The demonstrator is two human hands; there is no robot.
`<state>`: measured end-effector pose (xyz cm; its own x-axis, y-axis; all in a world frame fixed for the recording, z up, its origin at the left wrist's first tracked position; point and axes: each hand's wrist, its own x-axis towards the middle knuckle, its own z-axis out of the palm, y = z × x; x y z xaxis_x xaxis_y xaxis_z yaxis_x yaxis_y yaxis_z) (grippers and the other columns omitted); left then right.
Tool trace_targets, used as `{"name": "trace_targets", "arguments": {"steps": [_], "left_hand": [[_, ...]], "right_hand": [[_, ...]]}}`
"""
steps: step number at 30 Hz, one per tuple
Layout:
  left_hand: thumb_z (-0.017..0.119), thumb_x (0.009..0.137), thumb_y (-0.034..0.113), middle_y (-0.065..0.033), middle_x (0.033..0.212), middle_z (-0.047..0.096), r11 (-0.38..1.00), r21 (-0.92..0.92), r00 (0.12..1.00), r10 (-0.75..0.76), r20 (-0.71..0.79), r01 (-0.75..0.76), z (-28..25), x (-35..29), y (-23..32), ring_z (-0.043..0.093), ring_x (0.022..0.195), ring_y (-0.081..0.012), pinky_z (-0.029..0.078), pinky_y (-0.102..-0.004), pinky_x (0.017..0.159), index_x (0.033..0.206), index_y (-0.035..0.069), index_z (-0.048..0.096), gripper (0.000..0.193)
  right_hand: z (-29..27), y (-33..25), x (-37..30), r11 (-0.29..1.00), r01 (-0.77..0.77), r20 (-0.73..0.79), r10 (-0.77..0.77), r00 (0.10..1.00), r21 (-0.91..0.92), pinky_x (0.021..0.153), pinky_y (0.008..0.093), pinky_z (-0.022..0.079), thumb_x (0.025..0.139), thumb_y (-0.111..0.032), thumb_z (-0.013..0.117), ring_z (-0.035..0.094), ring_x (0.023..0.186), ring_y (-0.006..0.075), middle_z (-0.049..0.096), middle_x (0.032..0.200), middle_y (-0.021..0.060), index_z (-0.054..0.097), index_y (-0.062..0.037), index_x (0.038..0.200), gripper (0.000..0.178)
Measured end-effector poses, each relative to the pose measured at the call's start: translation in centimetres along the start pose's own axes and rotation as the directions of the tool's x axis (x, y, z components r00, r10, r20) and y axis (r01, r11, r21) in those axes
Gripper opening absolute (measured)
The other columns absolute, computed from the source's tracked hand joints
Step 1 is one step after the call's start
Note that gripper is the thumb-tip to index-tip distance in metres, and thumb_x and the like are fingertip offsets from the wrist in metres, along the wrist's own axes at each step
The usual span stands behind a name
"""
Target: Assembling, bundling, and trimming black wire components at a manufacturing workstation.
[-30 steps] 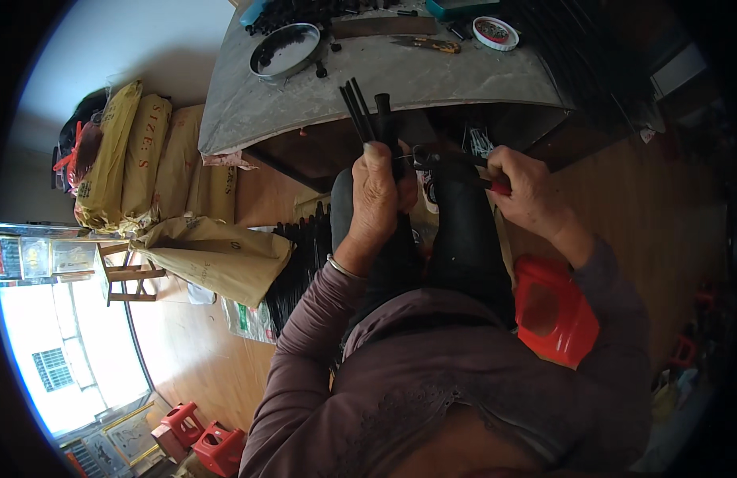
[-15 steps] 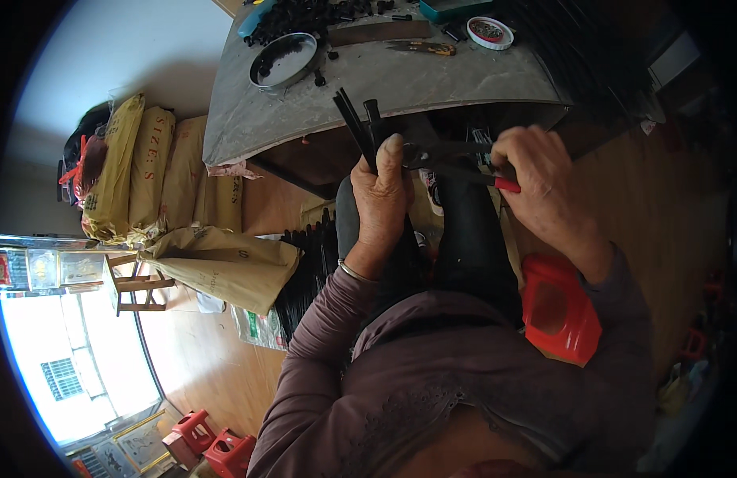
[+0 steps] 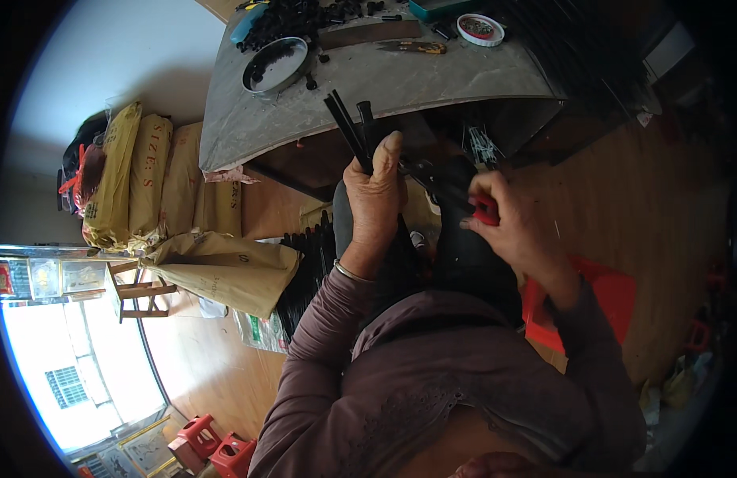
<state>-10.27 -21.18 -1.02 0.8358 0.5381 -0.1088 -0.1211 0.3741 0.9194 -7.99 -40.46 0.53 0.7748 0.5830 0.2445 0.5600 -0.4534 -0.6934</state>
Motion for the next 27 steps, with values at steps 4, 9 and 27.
{"name": "trace_targets", "arguments": {"steps": [4,9,27], "left_hand": [[0.060,0.091,0.043,0.0010,0.053,0.046,0.995,0.096,0.996,0.003,0.086,-0.011,-0.4,-0.1,0.1,0.037,0.035,-0.0078,0.027,-0.0230,0.032,0.078,0.010,0.052,0.036],[0.045,0.098,0.043,-0.0013,0.055,0.049,0.998,0.064,0.982,-0.016,0.189,0.004,0.3,-0.9,1.4,0.041,0.038,-0.0081,0.031,-0.0223,0.036,0.082,0.004,0.056,0.043],[0.039,0.095,0.057,-0.0010,0.056,0.048,0.996,0.034,0.977,0.071,0.200,-0.079,-0.8,-1.1,0.7,0.041,0.040,-0.0066,0.029,-0.0209,0.037,0.086,0.002,0.056,0.059]], "right_hand": [[-1.4,1.9,1.0,0.870,-0.124,0.277,-0.014,0.961,0.477,0.061,0.0275,0.052,0.079,-0.005,0.072,0.062,0.073,0.0142,0.063,0.088,0.0082,0.049,-0.0015,0.106,0.036],[-0.9,3.8,-0.5,-0.076,-0.829,0.748,-0.392,0.536,0.554,0.047,0.0250,0.048,0.085,-0.017,0.069,0.058,0.052,0.0132,0.060,0.083,0.0086,0.049,-0.0017,0.106,0.032],[-2.7,-0.5,0.1,0.805,-0.505,0.737,0.129,0.663,0.313,0.055,0.0248,0.049,0.084,-0.006,0.061,0.057,0.058,0.0112,0.055,0.077,0.0038,0.044,-0.0005,0.123,0.043]]}}
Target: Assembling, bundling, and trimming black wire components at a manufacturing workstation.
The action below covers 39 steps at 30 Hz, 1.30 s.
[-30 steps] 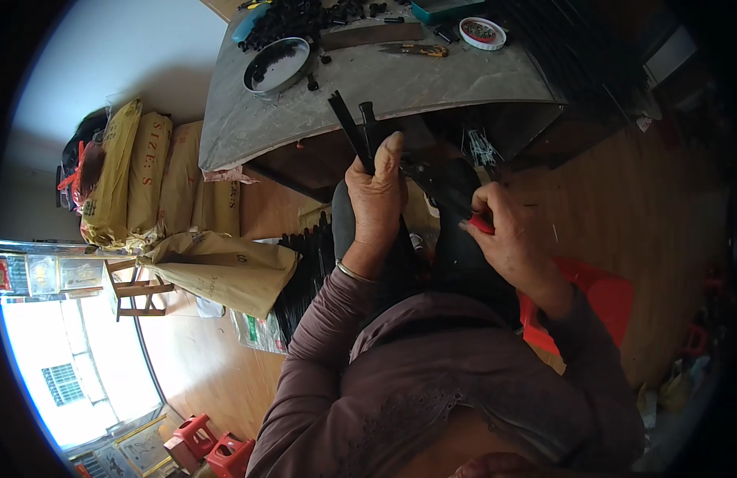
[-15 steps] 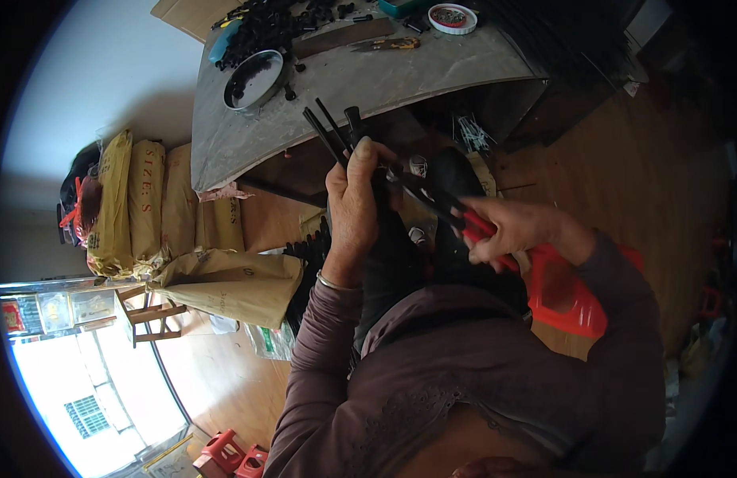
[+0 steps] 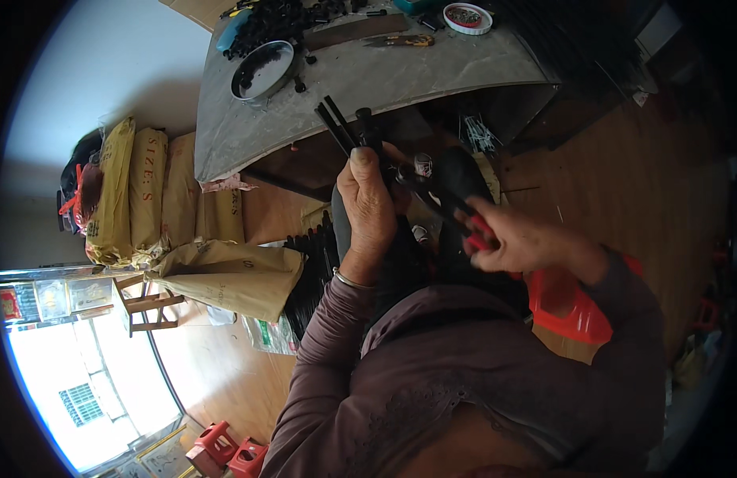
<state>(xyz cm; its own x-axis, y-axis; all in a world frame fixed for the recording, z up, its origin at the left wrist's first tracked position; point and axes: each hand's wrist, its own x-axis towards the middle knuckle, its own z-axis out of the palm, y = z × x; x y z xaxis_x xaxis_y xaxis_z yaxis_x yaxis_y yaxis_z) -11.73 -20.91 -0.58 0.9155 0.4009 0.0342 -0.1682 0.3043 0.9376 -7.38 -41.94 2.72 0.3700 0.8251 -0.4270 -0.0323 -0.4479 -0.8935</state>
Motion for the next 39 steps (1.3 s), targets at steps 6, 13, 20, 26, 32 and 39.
{"name": "trace_targets", "arguments": {"steps": [6,13,20,26,32,39], "left_hand": [[0.040,0.097,0.052,-0.0012,0.058,0.048,0.994,-0.104,0.998,-0.025,0.055,0.030,-0.3,0.0,0.3,0.041,0.041,-0.0062,0.031,-0.0204,0.037,0.087,0.002,0.056,0.053],[0.044,0.098,0.046,-0.0012,0.059,0.049,0.999,0.022,0.996,0.027,0.083,-0.029,-0.2,-0.3,-0.1,0.041,0.041,-0.0063,0.032,-0.0204,0.039,0.091,0.002,0.055,0.046],[0.044,0.098,0.046,-0.0017,0.060,0.050,0.996,-0.082,0.991,-0.015,0.133,0.027,-1.0,0.0,-0.6,0.042,0.041,-0.0067,0.033,-0.0211,0.040,0.093,0.001,0.056,0.046],[0.042,0.099,0.045,-0.0001,0.053,0.046,0.999,-0.022,0.992,0.052,0.119,-0.050,-0.4,-0.4,-0.4,0.041,0.040,-0.0068,0.032,-0.0213,0.039,0.093,0.001,0.056,0.046],[0.036,0.099,0.050,-0.0016,0.050,0.041,0.997,0.056,0.993,0.047,0.112,-0.054,0.0,-0.2,-0.2,0.038,0.039,-0.0093,0.032,-0.0227,0.038,0.090,-0.001,0.055,0.055],[0.039,0.099,0.044,-0.0028,0.050,0.044,0.995,0.078,0.993,0.059,0.097,-0.067,0.3,-0.2,-0.2,0.040,0.039,-0.0087,0.031,-0.0228,0.038,0.089,-0.001,0.056,0.050]], "right_hand": [[0.1,0.3,-1.1,0.877,0.066,-0.048,-0.049,0.998,0.477,0.051,0.0237,0.047,0.092,-0.026,0.061,0.057,0.056,0.0123,0.060,0.078,0.0083,0.052,0.0040,0.111,0.037],[-2.3,-0.6,-1.4,0.956,-0.207,0.168,0.173,0.970,0.209,0.053,0.0287,0.052,0.082,-0.017,0.071,0.062,0.058,0.0174,0.061,0.083,0.0105,0.050,-0.0010,0.115,0.041],[-1.6,0.2,-1.2,0.983,0.169,-0.180,-0.153,0.972,0.077,0.062,0.0265,0.052,0.087,-0.008,0.061,0.062,0.070,0.0160,0.061,0.090,0.0112,0.052,0.0029,0.112,0.029],[-2.0,1.3,-1.0,0.763,-0.199,0.319,-0.010,0.948,0.615,0.044,0.0251,0.047,0.084,-0.010,0.064,0.056,0.049,0.0118,0.058,0.069,0.0051,0.051,-0.0006,0.095,0.019],[-2.6,1.8,-0.1,0.811,0.419,-0.203,-0.529,0.824,-0.409,0.056,0.0265,0.051,0.088,-0.006,0.058,0.060,0.055,0.0139,0.065,0.089,0.0096,0.052,0.0010,0.111,0.024],[-1.5,2.0,-1.8,0.701,-0.185,0.269,-0.009,0.963,0.689,0.041,0.0257,0.045,0.086,-0.019,0.064,0.054,0.045,0.0128,0.058,0.067,0.0073,0.051,0.0004,0.093,0.024]]}}
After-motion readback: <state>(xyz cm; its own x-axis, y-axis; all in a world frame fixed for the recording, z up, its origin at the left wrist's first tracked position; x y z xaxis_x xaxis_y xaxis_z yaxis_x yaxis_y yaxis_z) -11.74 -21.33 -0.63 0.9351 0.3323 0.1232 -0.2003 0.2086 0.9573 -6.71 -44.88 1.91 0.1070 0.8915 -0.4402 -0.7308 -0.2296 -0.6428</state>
